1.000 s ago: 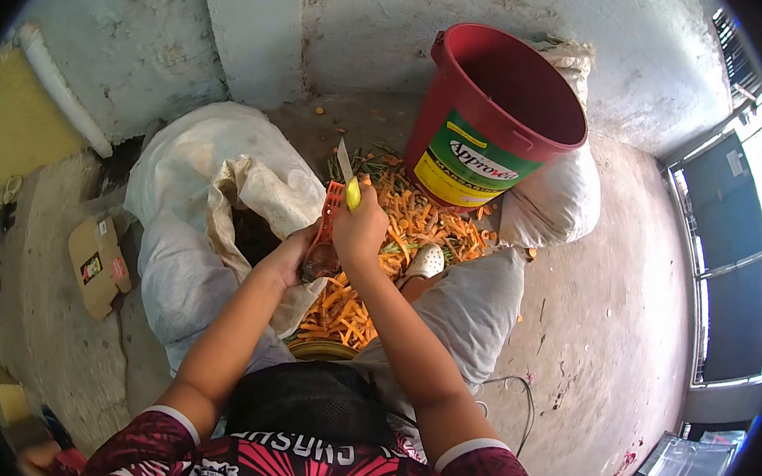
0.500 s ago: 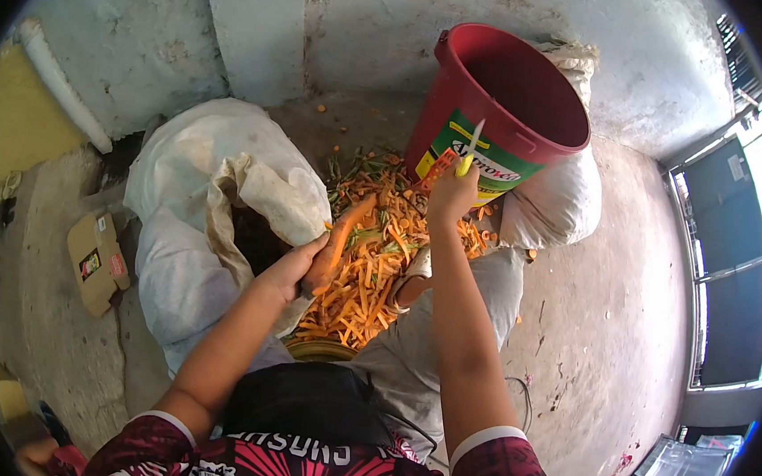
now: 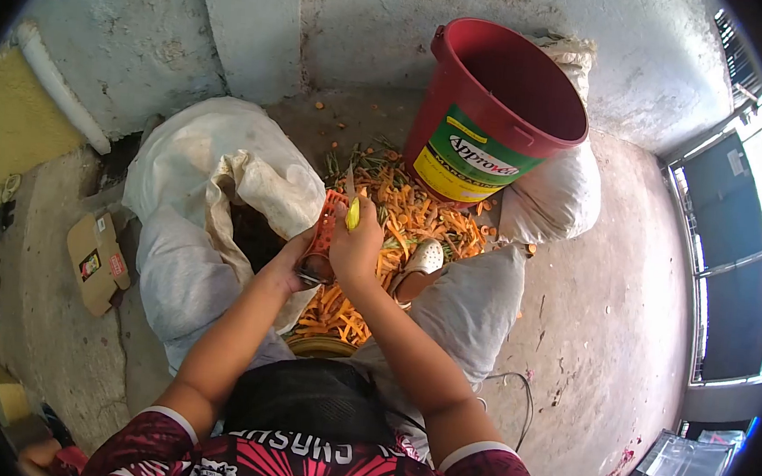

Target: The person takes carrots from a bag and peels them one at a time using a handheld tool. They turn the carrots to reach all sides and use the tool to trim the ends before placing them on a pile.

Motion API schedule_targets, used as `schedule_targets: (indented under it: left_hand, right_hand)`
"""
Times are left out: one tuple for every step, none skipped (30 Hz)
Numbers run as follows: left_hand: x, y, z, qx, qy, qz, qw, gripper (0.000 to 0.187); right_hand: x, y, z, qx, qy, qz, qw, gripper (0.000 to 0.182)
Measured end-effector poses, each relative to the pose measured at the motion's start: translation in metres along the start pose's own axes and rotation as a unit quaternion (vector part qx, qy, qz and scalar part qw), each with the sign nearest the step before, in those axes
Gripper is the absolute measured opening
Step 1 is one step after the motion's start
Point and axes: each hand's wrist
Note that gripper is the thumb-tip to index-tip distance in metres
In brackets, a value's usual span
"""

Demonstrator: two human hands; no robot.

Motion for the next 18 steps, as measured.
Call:
schedule_targets:
  left_hand:
    - [0.002, -0.002, 0.001, 0.013, 0.000, 0.012, 1.000, 0.032]
    - [0.007, -0.007, 0.002, 0.027, 0.000, 0.024, 0.999, 0.032]
    - [0.007, -0.007, 0.001, 0.041, 0.000, 0.036, 0.998, 0.032]
    - [0.006, -0.005, 0.000, 0.044, 0.005, 0.021, 0.999, 0.031]
    - [0.006, -0.002, 0.000, 0.047, 0.010, 0.006, 0.999, 0.031]
    - [0.005, 0.001, 0.000, 0.048, 0.016, -0.008, 0.999, 0.031]
    - [0.004, 0.002, -0.001, 0.051, 0.022, -0.004, 0.998, 0.031]
    - [0.004, 0.001, -0.001, 0.055, 0.028, 0.000, 0.998, 0.030]
    - [0.003, 0.000, -0.003, 0.059, 0.034, 0.005, 0.998, 0.030]
    - [0.006, -0.007, -0.003, 0.077, 0.039, 0.042, 0.995, 0.030]
    - [0.013, -0.019, -0.002, 0.095, 0.044, 0.078, 0.991, 0.030]
    - [0.012, -0.022, -0.002, 0.112, 0.049, 0.114, 0.986, 0.030]
    - [0.013, -0.021, 0.001, 0.140, 0.041, 0.090, 0.985, 0.031]
    - [0.013, -0.017, 0.007, 0.166, 0.033, 0.065, 0.983, 0.031]
    - [0.012, -0.015, 0.010, 0.193, 0.024, 0.039, 0.980, 0.031]
    - [0.009, -0.021, 0.012, 0.267, 0.020, 0.048, 0.962, 0.035]
    - [0.009, -0.022, 0.014, 0.278, 0.013, 0.037, 0.960, 0.037]
    - [0.008, -0.023, 0.015, 0.289, 0.006, 0.027, 0.957, 0.039]
  right_hand:
    - [0.002, -0.001, 0.002, -0.012, 0.013, -0.006, 1.000, 0.027]
    - [0.004, -0.002, 0.005, -0.024, 0.026, -0.012, 0.999, 0.027]
    - [0.007, -0.003, 0.006, -0.035, 0.039, -0.019, 0.998, 0.027]
    - [0.009, -0.003, 0.006, -0.059, 0.031, -0.011, 0.998, 0.027]
    - [0.012, -0.002, 0.004, -0.083, 0.022, -0.002, 0.996, 0.027]
    - [0.015, -0.002, 0.003, -0.108, 0.013, 0.007, 0.994, 0.027]
    - [0.017, -0.001, 0.002, -0.110, 0.018, 0.014, 0.994, 0.026]
    - [0.019, 0.000, 0.002, -0.111, 0.024, 0.020, 0.993, 0.025]
    - [0.021, 0.001, 0.002, -0.113, 0.028, 0.025, 0.993, 0.025]
    - [0.022, 0.001, 0.002, -0.119, 0.028, 0.030, 0.992, 0.025]
    - [0.023, 0.001, 0.001, -0.125, 0.028, 0.035, 0.991, 0.024]
    - [0.024, 0.001, 0.000, -0.131, 0.027, 0.040, 0.990, 0.024]
    - [0.030, 0.000, -0.005, -0.132, 0.035, 0.013, 0.990, 0.024]
    - [0.042, -0.004, -0.013, -0.134, 0.043, -0.014, 0.990, 0.024]
    - [0.054, -0.008, -0.021, -0.135, 0.051, -0.041, 0.989, 0.023]
    - [0.066, -0.013, -0.031, -0.158, 0.030, -0.063, 0.985, 0.023]
    - [0.078, -0.019, -0.039, -0.180, 0.008, -0.086, 0.980, 0.022]
    - [0.088, -0.026, -0.042, -0.185, -0.010, -0.111, 0.976, 0.022]
Point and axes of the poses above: each hand's wrist, its own x-axis towards the middle knuckle, its own y-axis out of the palm, z = x × y, and after that the axes turned 13 degrees about x, right-handed
